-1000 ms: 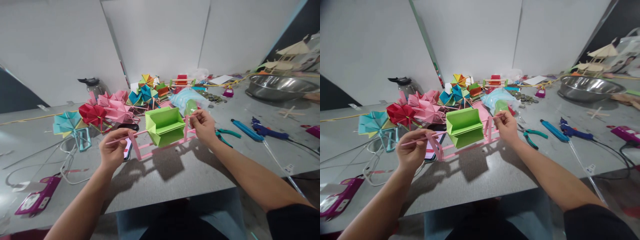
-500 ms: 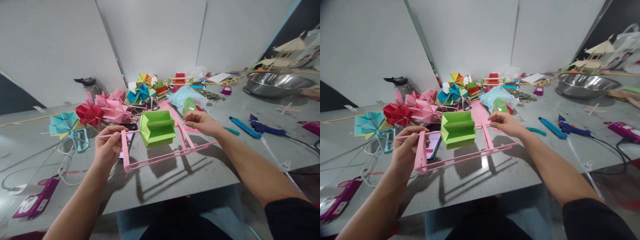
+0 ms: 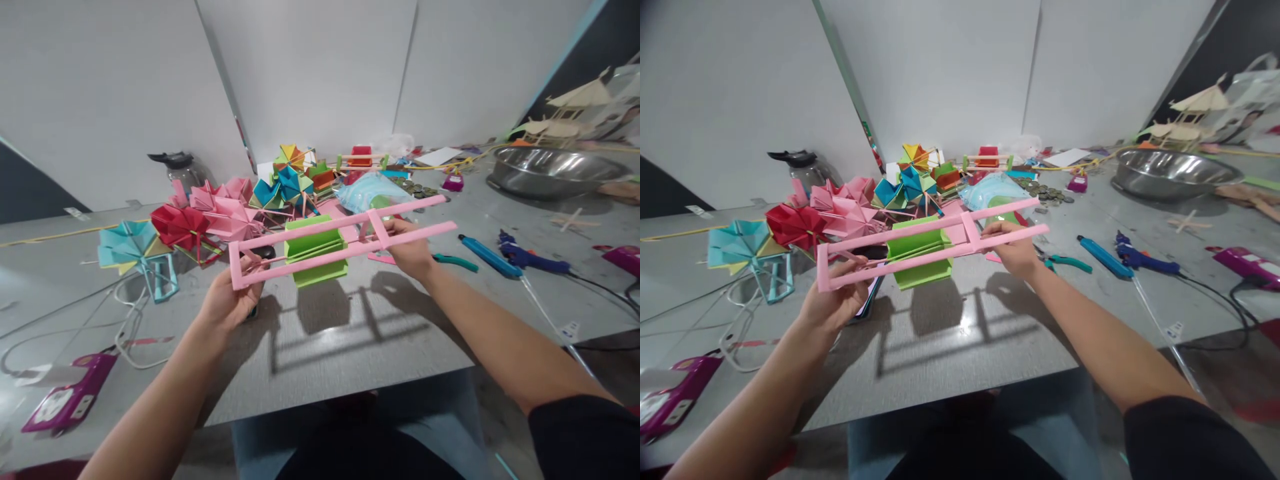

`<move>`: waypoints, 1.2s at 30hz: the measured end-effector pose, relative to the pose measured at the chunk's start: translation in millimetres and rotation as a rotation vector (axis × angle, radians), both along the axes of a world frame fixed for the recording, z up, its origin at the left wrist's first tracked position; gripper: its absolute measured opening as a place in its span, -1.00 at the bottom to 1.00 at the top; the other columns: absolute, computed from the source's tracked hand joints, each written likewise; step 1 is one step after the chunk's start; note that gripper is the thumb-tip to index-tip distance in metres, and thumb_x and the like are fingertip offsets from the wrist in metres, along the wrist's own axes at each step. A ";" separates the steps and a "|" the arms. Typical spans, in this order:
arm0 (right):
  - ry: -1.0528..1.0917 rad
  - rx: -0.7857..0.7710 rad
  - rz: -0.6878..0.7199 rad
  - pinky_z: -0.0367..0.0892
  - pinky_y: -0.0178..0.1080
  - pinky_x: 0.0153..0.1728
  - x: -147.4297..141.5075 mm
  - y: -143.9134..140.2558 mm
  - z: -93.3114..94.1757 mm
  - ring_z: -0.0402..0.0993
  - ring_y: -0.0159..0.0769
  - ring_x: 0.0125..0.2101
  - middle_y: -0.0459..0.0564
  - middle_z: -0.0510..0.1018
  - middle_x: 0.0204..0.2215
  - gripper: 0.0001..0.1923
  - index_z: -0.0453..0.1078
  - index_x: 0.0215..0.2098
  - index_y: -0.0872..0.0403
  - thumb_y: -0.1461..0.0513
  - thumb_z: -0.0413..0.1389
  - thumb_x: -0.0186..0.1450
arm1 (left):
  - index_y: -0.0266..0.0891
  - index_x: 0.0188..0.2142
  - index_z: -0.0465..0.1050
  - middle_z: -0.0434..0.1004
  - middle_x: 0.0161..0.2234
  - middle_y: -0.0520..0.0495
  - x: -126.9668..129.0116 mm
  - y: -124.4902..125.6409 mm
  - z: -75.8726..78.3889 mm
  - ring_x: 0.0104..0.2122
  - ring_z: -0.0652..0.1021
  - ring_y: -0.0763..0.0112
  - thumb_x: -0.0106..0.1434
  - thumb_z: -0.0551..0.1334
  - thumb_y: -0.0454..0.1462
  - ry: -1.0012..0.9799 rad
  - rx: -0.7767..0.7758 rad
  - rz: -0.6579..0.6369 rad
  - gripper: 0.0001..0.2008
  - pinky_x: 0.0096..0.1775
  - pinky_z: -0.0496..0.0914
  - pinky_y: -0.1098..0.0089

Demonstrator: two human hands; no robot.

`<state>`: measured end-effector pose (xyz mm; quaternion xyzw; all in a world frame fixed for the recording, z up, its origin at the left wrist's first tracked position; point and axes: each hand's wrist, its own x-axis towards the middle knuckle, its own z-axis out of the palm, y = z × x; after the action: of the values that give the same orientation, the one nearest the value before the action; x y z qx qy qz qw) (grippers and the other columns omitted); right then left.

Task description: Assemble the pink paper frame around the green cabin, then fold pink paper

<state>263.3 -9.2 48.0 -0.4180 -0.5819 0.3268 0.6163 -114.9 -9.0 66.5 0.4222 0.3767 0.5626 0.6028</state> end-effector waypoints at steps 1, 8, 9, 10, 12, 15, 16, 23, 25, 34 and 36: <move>-0.014 -0.001 -0.019 0.60 -0.13 -0.41 -0.7 0.8 -0.9 0.63 -0.18 -0.48 -0.02 0.66 -0.50 -0.64 0.61 -0.36 0.02 -0.02 0.55 0.14 | -0.25 -0.29 0.62 0.68 -0.35 -0.11 0.5 0.0 1.4 -0.42 0.68 0.41 0.31 0.40 -0.37 -0.065 -0.115 -0.026 -0.97 -0.47 0.61 0.57; 0.037 -0.027 -0.064 0.53 -0.18 -0.49 -4.0 6.9 -7.4 0.64 -0.19 -0.54 -0.04 0.62 -0.58 -0.57 0.54 -0.38 0.03 -0.09 0.51 0.16 | -0.28 -0.30 0.64 0.70 -0.35 -0.15 10.1 -2.3 6.7 -0.41 0.70 0.44 0.35 0.41 -0.33 -0.098 -0.267 0.039 -0.93 -0.36 0.66 0.58; 0.041 -0.031 -0.061 0.54 -0.18 -0.48 -4.5 7.1 -8.2 0.65 -0.18 -0.54 -0.04 0.63 -0.58 -0.57 0.53 -0.38 0.03 -0.09 0.51 0.17 | -0.28 -0.30 0.64 0.71 -0.35 -0.14 12.0 -3.3 6.5 -0.40 0.71 0.44 0.35 0.43 -0.30 -0.077 -0.222 0.053 -0.91 -0.34 0.67 0.57; 0.042 -0.033 -0.059 0.54 -0.17 -0.47 -4.9 7.0 -8.9 0.66 -0.18 -0.53 -0.04 0.63 -0.57 -0.57 0.53 -0.37 0.03 -0.08 0.51 0.17 | -0.28 -0.30 0.65 0.71 -0.35 -0.13 13.7 -4.2 6.4 -0.40 0.71 0.43 0.34 0.44 -0.28 -0.061 -0.182 0.065 -0.89 -0.32 0.67 0.55; 0.041 -0.040 -0.063 0.54 -0.17 -0.46 -6.1 6.9 -9.9 0.67 -0.17 -0.52 -0.03 0.64 -0.56 -0.58 0.53 -0.36 0.03 -0.08 0.51 0.17 | -0.29 -0.31 0.66 0.72 -0.36 -0.12 16.5 -5.5 6.5 -0.40 0.71 0.43 0.30 0.46 -0.26 -0.046 -0.141 0.095 -0.88 -0.30 0.67 0.55; 0.045 -0.057 -0.090 0.52 -0.19 -0.48 -8.0 6.8 -10.4 0.66 -0.19 -0.54 -0.04 0.62 -0.58 -0.57 0.53 -0.37 0.04 -0.07 0.51 0.15 | -0.27 -0.37 0.67 0.74 -0.37 -0.12 17.9 -5.9 7.4 -0.40 0.71 0.41 0.21 0.50 -0.27 -0.009 -0.137 0.137 -0.89 -0.31 0.65 0.55; 0.052 -0.060 -0.098 0.51 -0.20 -0.49 -8.4 6.9 -10.2 0.65 -0.20 -0.54 -0.05 0.61 -0.59 -0.56 0.52 -0.38 0.04 -0.08 0.51 0.14 | -0.25 -0.39 0.67 0.74 -0.37 -0.13 17.6 -5.9 7.8 -0.40 0.71 0.40 0.19 0.52 -0.27 0.015 -0.126 0.138 -0.88 -0.31 0.64 0.55; 0.285 -0.069 -0.014 0.52 -0.25 -0.44 -8.4 5.9 -6.3 0.59 -0.32 -0.52 -0.17 0.62 -0.52 -0.48 0.51 -0.28 -0.03 -0.05 0.61 0.02 | -0.17 -0.36 0.70 0.75 -0.35 -0.11 16.2 -10.7 9.9 -0.39 0.71 0.34 0.17 0.58 -0.19 0.094 -0.011 0.091 -0.84 -0.30 0.65 0.46; 0.399 -0.111 0.066 0.52 -0.27 -0.41 -10.8 5.2 -7.5 0.58 -0.35 -0.48 -0.20 0.62 -0.48 -0.43 0.54 -0.19 -0.07 -0.05 0.64 -0.02 | -0.18 -0.36 0.71 0.76 -0.33 -0.13 16.8 -11.3 9.4 -0.39 0.70 0.35 0.17 0.58 -0.19 0.084 -0.019 0.086 -0.84 -0.30 0.65 0.47; 0.277 -0.157 0.161 0.39 -0.25 -0.49 -22.2 -0.9 -12.2 0.42 -0.39 -0.53 -0.11 0.57 -0.49 -0.43 0.58 -0.30 0.01 -0.22 0.56 0.08 | -0.22 -0.36 0.68 0.75 -0.33 -0.14 14.2 -6.8 5.6 -0.40 0.69 0.40 0.20 0.57 -0.19 0.055 -0.061 0.078 -0.81 -0.31 0.63 0.51; 0.203 -0.145 0.175 0.36 -0.25 -0.50 -19.5 -1.5 -9.4 0.40 -0.39 -0.54 -0.14 0.54 -0.53 -0.46 0.61 -0.32 0.02 -0.17 0.59 0.05 | -0.20 -0.37 0.68 0.75 -0.34 -0.13 13.0 -7.0 5.6 -0.41 0.68 0.38 0.19 0.58 -0.15 0.078 -0.032 0.075 -0.80 -0.34 0.63 0.48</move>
<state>243.8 -10.7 38.5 -0.3742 -0.5256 0.4610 0.6093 -102.0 -16.0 72.1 0.4196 0.4243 0.5618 0.5730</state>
